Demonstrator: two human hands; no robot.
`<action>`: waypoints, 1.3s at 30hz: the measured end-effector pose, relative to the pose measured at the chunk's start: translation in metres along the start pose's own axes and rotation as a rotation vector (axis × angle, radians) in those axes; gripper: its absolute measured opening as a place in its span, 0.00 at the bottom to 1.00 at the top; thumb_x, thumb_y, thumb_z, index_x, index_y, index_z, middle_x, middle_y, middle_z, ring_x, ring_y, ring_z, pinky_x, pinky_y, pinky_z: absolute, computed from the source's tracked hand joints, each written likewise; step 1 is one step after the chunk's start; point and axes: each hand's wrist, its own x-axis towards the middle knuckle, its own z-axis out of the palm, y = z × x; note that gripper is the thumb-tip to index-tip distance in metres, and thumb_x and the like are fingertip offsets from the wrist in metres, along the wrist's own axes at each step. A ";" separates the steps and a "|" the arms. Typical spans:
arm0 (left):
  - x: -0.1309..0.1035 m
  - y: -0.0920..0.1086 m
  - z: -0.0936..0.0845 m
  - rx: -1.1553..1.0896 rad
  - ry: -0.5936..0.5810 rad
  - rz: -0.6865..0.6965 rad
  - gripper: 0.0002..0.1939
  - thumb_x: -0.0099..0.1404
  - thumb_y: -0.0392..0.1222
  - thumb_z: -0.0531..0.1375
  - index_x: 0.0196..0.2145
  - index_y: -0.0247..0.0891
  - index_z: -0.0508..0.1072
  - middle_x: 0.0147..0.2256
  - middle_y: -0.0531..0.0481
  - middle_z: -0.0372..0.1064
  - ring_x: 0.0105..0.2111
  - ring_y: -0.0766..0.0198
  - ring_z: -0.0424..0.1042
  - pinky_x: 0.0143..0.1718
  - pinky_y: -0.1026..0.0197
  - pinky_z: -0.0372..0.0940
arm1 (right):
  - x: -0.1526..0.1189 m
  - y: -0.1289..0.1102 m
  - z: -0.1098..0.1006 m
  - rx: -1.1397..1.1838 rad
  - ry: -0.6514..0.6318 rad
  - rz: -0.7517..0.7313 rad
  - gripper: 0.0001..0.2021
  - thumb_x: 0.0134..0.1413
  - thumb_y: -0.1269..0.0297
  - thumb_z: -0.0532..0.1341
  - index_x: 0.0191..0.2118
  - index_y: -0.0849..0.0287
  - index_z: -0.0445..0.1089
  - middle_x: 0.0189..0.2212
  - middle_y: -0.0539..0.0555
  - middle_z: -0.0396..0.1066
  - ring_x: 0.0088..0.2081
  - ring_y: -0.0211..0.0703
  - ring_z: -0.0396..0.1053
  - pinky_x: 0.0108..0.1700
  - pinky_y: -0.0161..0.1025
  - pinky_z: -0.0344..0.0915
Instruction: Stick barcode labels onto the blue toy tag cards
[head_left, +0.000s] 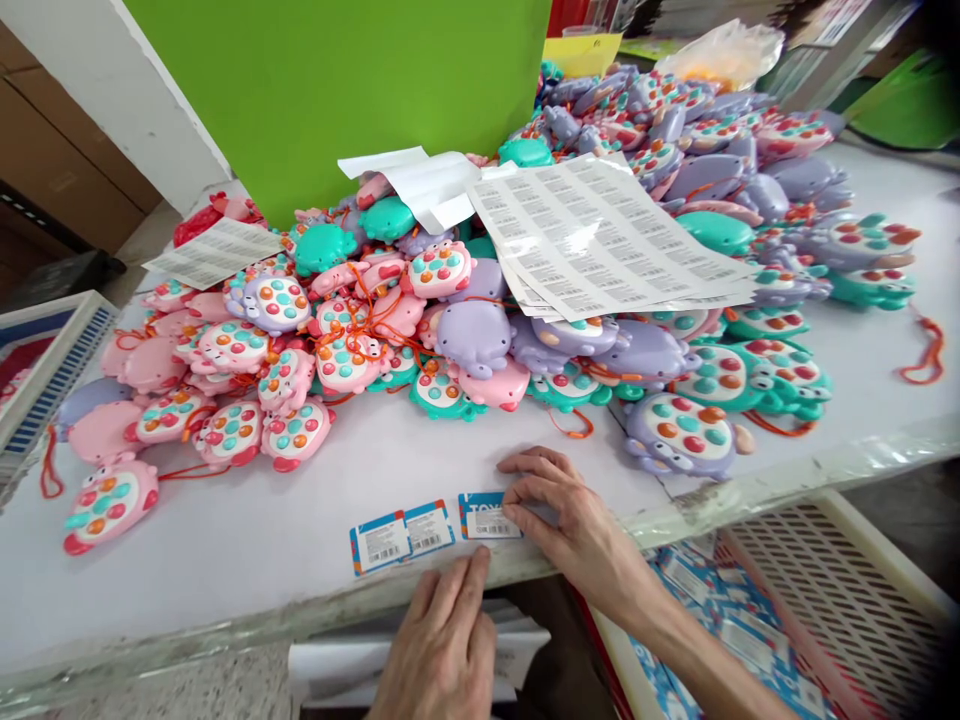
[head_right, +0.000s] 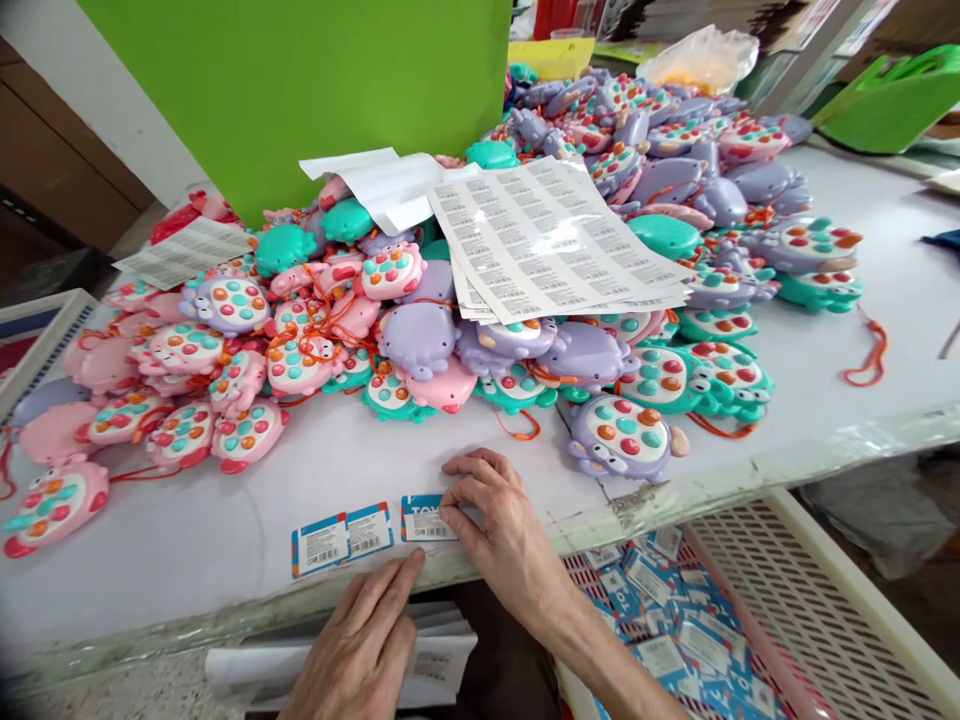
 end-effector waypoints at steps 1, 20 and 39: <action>0.000 0.000 0.000 -0.001 -0.004 0.001 0.13 0.62 0.28 0.49 0.29 0.35 0.72 0.51 0.42 0.68 0.49 0.57 0.64 0.46 0.58 0.60 | 0.000 0.000 0.000 -0.004 0.006 -0.004 0.09 0.56 0.64 0.57 0.26 0.56 0.70 0.42 0.58 0.71 0.50 0.52 0.59 0.50 0.52 0.60; 0.002 0.001 0.000 -0.001 -0.039 -0.033 0.10 0.59 0.29 0.51 0.28 0.35 0.71 0.55 0.40 0.64 0.50 0.56 0.63 0.47 0.57 0.59 | 0.000 0.001 0.001 -0.025 0.023 -0.024 0.08 0.55 0.66 0.57 0.26 0.56 0.71 0.42 0.57 0.71 0.50 0.52 0.59 0.50 0.51 0.61; 0.006 0.000 0.010 0.070 0.043 -0.019 0.16 0.62 0.26 0.47 0.31 0.33 0.74 0.53 0.42 0.66 0.46 0.57 0.65 0.43 0.58 0.60 | -0.009 0.005 0.005 -0.285 0.210 -0.018 0.14 0.55 0.63 0.58 0.48 0.55 0.63 0.43 0.57 0.69 0.47 0.53 0.63 0.47 0.50 0.63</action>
